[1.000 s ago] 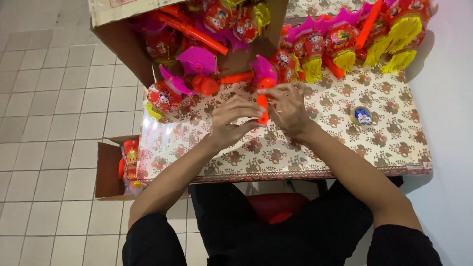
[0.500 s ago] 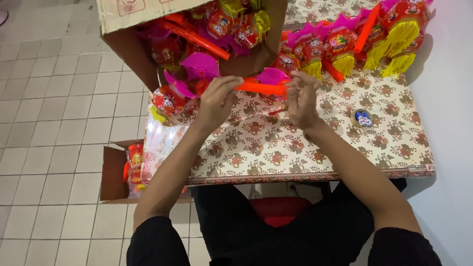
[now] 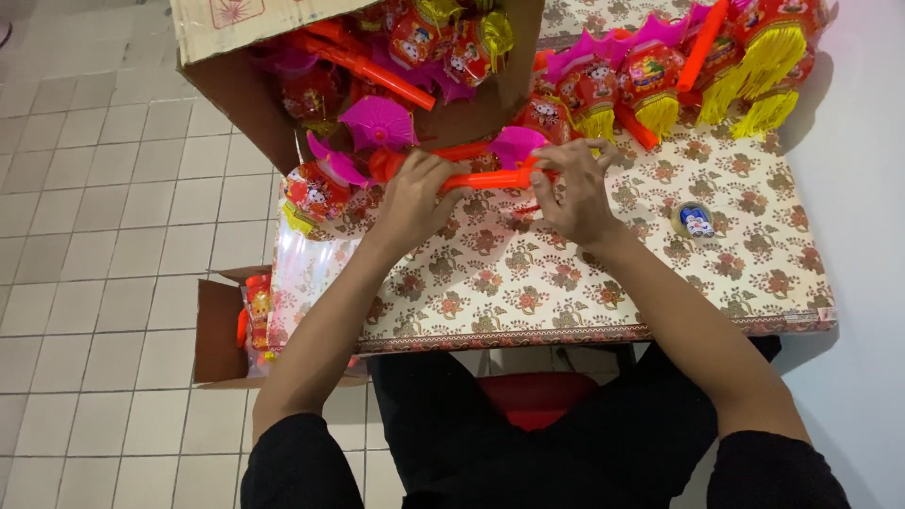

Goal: Assembling colorful plastic lanterns by hand from components stored in a cardboard box.

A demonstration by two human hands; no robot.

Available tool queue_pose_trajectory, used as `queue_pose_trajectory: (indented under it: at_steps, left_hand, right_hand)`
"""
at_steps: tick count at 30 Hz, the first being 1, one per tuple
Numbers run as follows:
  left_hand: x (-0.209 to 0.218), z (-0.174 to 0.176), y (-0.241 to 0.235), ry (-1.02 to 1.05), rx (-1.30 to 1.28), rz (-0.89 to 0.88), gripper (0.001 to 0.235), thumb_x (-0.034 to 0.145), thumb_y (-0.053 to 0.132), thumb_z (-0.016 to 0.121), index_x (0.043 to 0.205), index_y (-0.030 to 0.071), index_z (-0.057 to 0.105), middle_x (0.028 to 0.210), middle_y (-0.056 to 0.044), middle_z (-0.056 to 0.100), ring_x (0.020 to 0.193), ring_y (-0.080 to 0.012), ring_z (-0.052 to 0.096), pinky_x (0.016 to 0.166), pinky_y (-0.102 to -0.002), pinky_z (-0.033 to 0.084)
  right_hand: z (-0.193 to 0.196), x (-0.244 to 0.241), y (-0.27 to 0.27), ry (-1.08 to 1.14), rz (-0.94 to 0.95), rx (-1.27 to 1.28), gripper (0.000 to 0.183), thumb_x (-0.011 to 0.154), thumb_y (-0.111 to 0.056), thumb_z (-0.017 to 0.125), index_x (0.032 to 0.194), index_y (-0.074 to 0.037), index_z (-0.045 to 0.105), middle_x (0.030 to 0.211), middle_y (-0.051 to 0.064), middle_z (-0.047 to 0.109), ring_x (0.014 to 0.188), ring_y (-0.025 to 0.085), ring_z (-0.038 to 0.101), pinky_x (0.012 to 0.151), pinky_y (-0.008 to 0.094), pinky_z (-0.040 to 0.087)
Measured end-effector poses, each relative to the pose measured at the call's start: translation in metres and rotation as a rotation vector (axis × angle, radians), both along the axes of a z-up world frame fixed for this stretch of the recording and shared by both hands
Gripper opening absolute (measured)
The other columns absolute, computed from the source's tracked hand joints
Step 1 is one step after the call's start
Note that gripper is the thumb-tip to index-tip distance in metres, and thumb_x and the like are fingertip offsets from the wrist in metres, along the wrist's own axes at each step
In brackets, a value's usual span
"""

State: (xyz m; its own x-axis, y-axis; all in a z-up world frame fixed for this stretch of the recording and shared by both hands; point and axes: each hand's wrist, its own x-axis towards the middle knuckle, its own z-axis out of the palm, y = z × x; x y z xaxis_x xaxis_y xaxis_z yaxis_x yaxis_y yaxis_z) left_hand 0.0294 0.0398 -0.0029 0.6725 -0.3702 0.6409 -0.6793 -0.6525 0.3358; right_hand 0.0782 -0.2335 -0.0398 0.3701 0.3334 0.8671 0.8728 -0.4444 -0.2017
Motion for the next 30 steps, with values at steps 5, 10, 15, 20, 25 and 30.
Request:
queue_pose_trajectory:
  at_steps: [5,10,15,20,25,30]
  left_hand:
    - [-0.005,0.009,-0.004,-0.085,0.019,0.057,0.033,0.079,0.016,0.088,0.1,0.007,0.066,0.092,-0.01,0.059,0.091,-0.0349,0.057,0.08,-0.045,0.052]
    - [-0.009,0.009,-0.007,0.015,0.06,0.028,0.036,0.088,0.03,0.078,0.117,0.01,0.069,0.097,-0.009,0.054,0.093,-0.0324,0.055,0.083,-0.045,0.051]
    - [0.005,-0.02,-0.004,0.082,0.213,0.093,0.021,0.101,0.029,0.065,0.108,0.01,0.07,0.103,-0.008,0.063,0.098,-0.0341,0.065,0.082,-0.048,0.053]
    - [-0.002,-0.005,-0.005,0.066,0.109,0.051,0.021,0.094,0.029,0.074,0.105,0.012,0.069,0.101,-0.006,0.065,0.095,-0.0328,0.065,0.077,-0.048,0.055]
    - [0.0,-0.009,-0.008,-0.119,0.094,0.037,0.027,0.085,0.027,0.082,0.097,0.008,0.066,0.098,-0.006,0.058,0.09,-0.03,0.058,0.07,-0.041,0.051]
    - [0.013,-0.03,-0.007,-0.388,0.157,0.06,0.019,0.095,0.027,0.068,0.085,0.011,0.062,0.097,-0.006,0.057,0.088,-0.0299,0.055,0.066,-0.04,0.045]
  right_hand:
    - [-0.005,0.002,0.003,-0.009,0.021,0.031,0.019,0.104,-0.017,0.065,0.121,-0.007,0.066,0.091,0.001,0.063,0.091,0.023,0.059,0.099,0.049,0.022]
    - [-0.002,-0.004,0.009,-0.045,0.044,0.025,0.019,0.102,-0.021,0.07,0.118,-0.01,0.068,0.096,0.001,0.064,0.094,0.023,0.06,0.097,0.05,0.022]
    - [-0.005,-0.003,0.011,-0.062,0.047,0.019,0.021,0.099,-0.019,0.077,0.117,-0.01,0.07,0.094,0.003,0.065,0.093,0.024,0.06,0.099,0.05,0.021]
    - [-0.009,-0.002,0.011,-0.064,0.02,-0.025,0.02,0.1,-0.025,0.075,0.113,-0.01,0.071,0.093,0.001,0.065,0.091,0.022,0.06,0.098,0.049,0.023]
    - [-0.006,-0.007,0.012,-0.068,0.038,-0.004,0.013,0.103,-0.022,0.071,0.106,-0.01,0.07,0.088,0.001,0.065,0.084,0.022,0.061,0.099,0.049,0.024]
    - [0.008,-0.017,0.015,-0.024,0.055,0.023,0.008,0.104,-0.018,0.069,0.103,-0.01,0.069,0.085,0.001,0.062,0.081,0.021,0.061,0.101,0.049,0.025]
